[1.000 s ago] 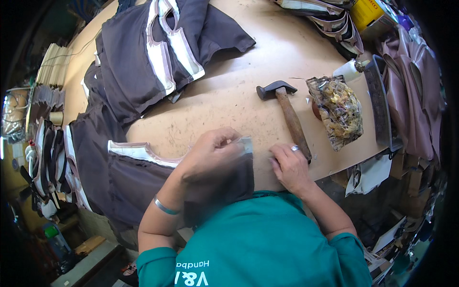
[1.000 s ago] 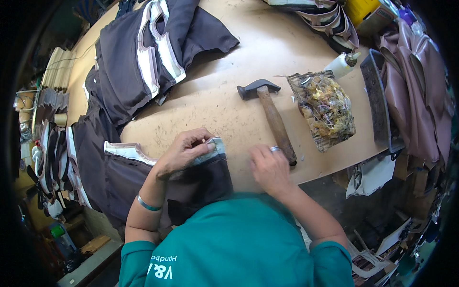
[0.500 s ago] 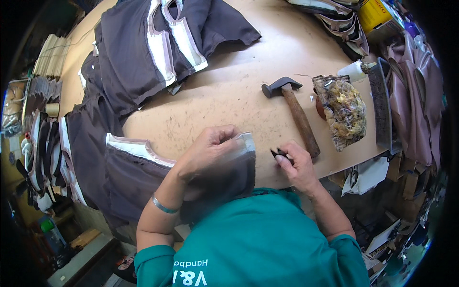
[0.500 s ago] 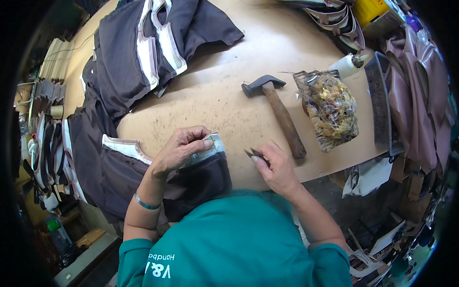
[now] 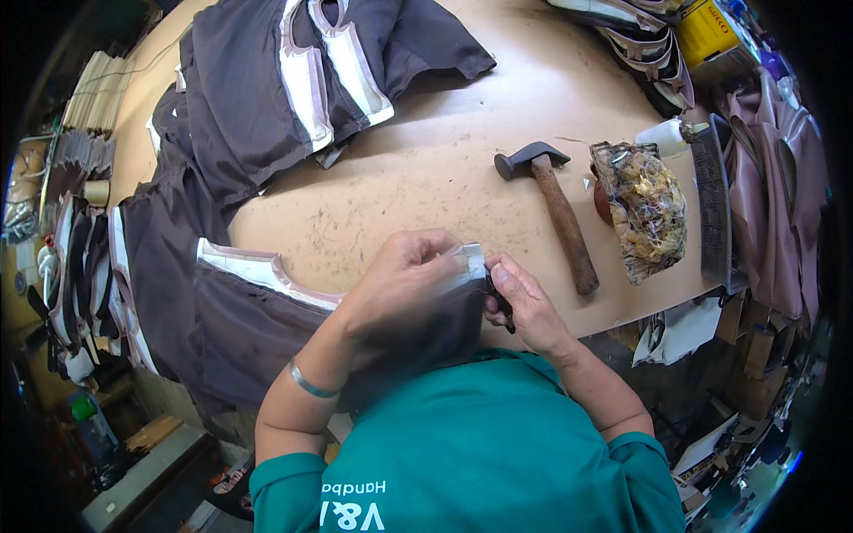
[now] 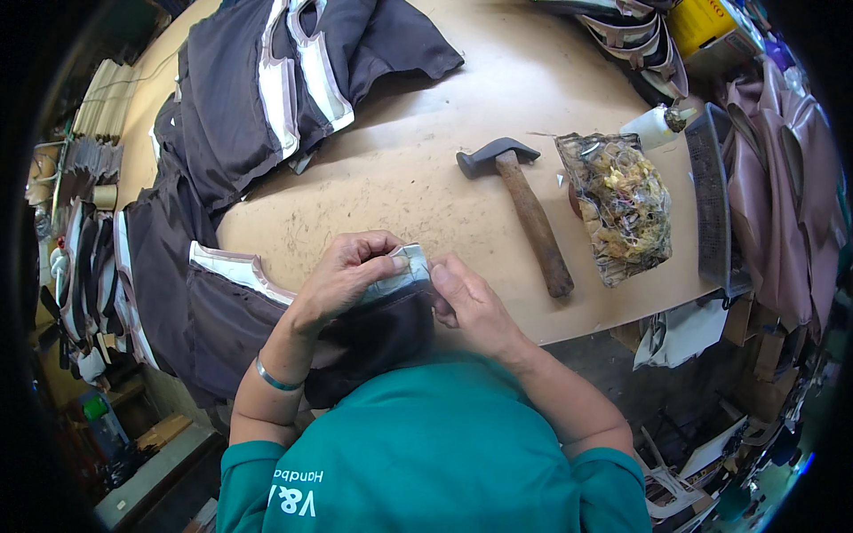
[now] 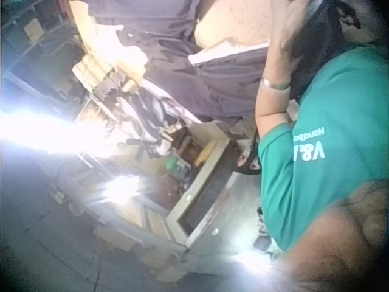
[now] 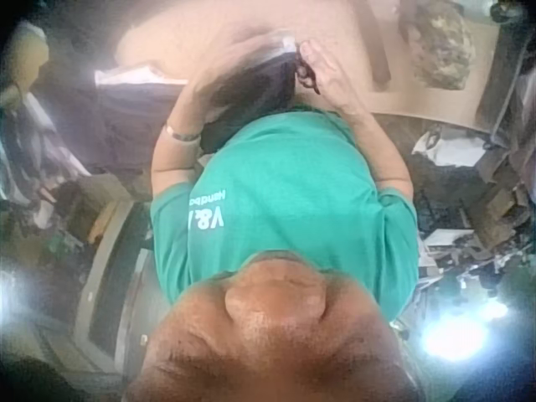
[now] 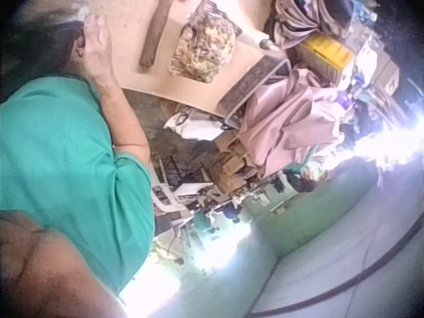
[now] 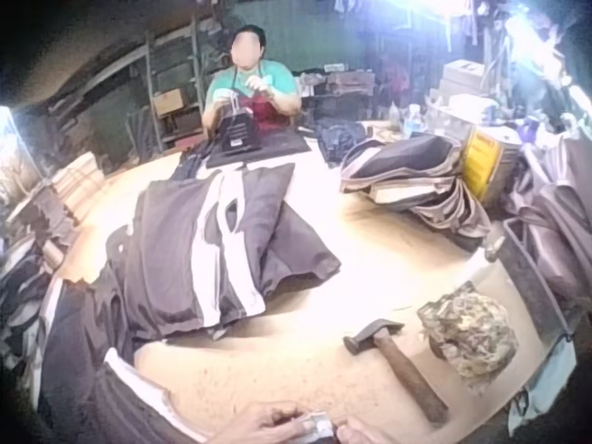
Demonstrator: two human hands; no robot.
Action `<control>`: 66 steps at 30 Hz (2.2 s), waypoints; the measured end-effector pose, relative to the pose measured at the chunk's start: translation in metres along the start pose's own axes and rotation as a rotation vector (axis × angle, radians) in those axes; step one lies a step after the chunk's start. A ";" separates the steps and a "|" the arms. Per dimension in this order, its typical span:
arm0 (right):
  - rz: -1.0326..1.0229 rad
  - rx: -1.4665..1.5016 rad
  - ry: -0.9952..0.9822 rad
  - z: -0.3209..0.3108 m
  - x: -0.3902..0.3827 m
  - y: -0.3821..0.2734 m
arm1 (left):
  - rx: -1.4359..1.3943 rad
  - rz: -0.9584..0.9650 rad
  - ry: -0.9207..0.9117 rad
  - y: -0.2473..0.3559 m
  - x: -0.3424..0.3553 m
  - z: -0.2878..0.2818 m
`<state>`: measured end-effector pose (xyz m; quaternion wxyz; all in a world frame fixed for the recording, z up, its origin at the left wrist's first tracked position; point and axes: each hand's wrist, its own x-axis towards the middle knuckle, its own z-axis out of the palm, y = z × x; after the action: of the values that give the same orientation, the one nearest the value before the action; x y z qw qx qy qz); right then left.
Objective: The person is sewing a dark-colored handbag with a light-colored lining. They use a hammer to flatten the seams and a small knife to trim excess material. The person repeatedly folds the edges of the bag and uses a needle and thread to stitch the lining to the exterior fabric.
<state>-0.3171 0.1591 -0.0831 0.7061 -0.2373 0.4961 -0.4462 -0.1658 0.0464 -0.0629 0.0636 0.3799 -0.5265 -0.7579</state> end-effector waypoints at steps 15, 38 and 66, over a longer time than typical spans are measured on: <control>-0.009 -0.014 0.163 0.005 0.006 0.015 | -0.044 0.031 0.033 -0.003 0.003 0.010; -0.156 -0.007 0.140 -0.004 0.013 0.019 | 0.063 0.017 -0.047 -0.018 0.009 0.013; -0.018 -0.156 -0.098 -0.023 0.013 0.003 | 0.011 -0.034 -0.110 -0.014 0.008 0.012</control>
<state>-0.3356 0.1514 -0.1007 0.7046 -0.3177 0.4922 -0.4005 -0.1745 0.0575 -0.0773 0.0197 0.3466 -0.5267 -0.7759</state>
